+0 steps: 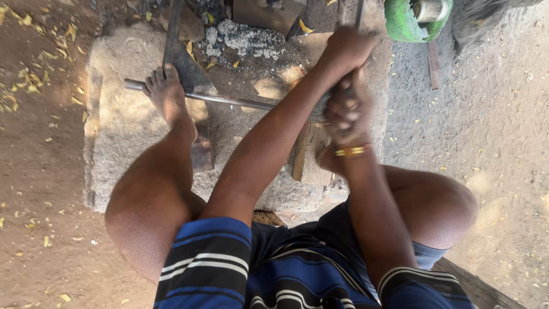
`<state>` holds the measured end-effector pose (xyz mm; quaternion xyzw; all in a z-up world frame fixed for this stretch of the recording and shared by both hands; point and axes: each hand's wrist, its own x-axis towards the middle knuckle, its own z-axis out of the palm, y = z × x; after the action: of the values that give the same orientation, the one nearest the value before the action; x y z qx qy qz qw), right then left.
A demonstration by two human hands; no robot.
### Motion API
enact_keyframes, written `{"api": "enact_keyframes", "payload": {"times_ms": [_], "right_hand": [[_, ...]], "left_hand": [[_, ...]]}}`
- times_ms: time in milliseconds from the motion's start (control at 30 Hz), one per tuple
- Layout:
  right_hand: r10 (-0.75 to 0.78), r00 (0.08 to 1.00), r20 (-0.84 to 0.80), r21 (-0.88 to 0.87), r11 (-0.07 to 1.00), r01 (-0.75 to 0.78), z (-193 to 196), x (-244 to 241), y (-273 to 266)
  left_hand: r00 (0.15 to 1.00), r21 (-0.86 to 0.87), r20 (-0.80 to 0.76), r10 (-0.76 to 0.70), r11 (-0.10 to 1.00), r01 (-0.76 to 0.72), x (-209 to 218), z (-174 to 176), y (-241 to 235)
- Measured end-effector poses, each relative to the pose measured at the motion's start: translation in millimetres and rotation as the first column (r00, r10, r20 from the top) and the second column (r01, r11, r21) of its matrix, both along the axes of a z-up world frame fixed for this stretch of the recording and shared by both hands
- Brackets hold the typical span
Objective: The person sits on the ground and uses a hammer to repeatedly strike a metal tool held against a grinding stone. The person adjusts the tool's position occasionally while continuing to strike it.
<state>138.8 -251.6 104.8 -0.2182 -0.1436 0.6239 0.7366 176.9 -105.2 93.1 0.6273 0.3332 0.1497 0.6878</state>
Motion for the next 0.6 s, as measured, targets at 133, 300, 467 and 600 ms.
{"api": "enact_keyframes", "payload": {"times_ms": [133, 300, 467, 600], "right_hand": [[0.004, 0.94, -0.34, 0.042, 0.999, 0.01, -72, -24, 3], [0.184, 0.818, -0.545, 0.239, 0.969, -0.059, -103, -29, 10], [0.169, 0.84, -0.516, 0.213, 0.975, -0.065, -96, -32, 17], [0.141, 0.82, -0.554, 0.168, 0.984, -0.056, -96, -29, 13]], "left_hand": [[0.908, 0.166, -0.403, -0.113, 0.967, 0.194, -31, -25, -6], [0.87, 0.18, -0.492, -0.03, 0.974, 0.136, -41, -29, -6], [0.859, 0.179, -0.505, -0.08, 0.964, 0.195, -40, -29, 4], [0.872, 0.219, -0.488, -0.028, 0.964, 0.154, -39, -30, 2]]}}
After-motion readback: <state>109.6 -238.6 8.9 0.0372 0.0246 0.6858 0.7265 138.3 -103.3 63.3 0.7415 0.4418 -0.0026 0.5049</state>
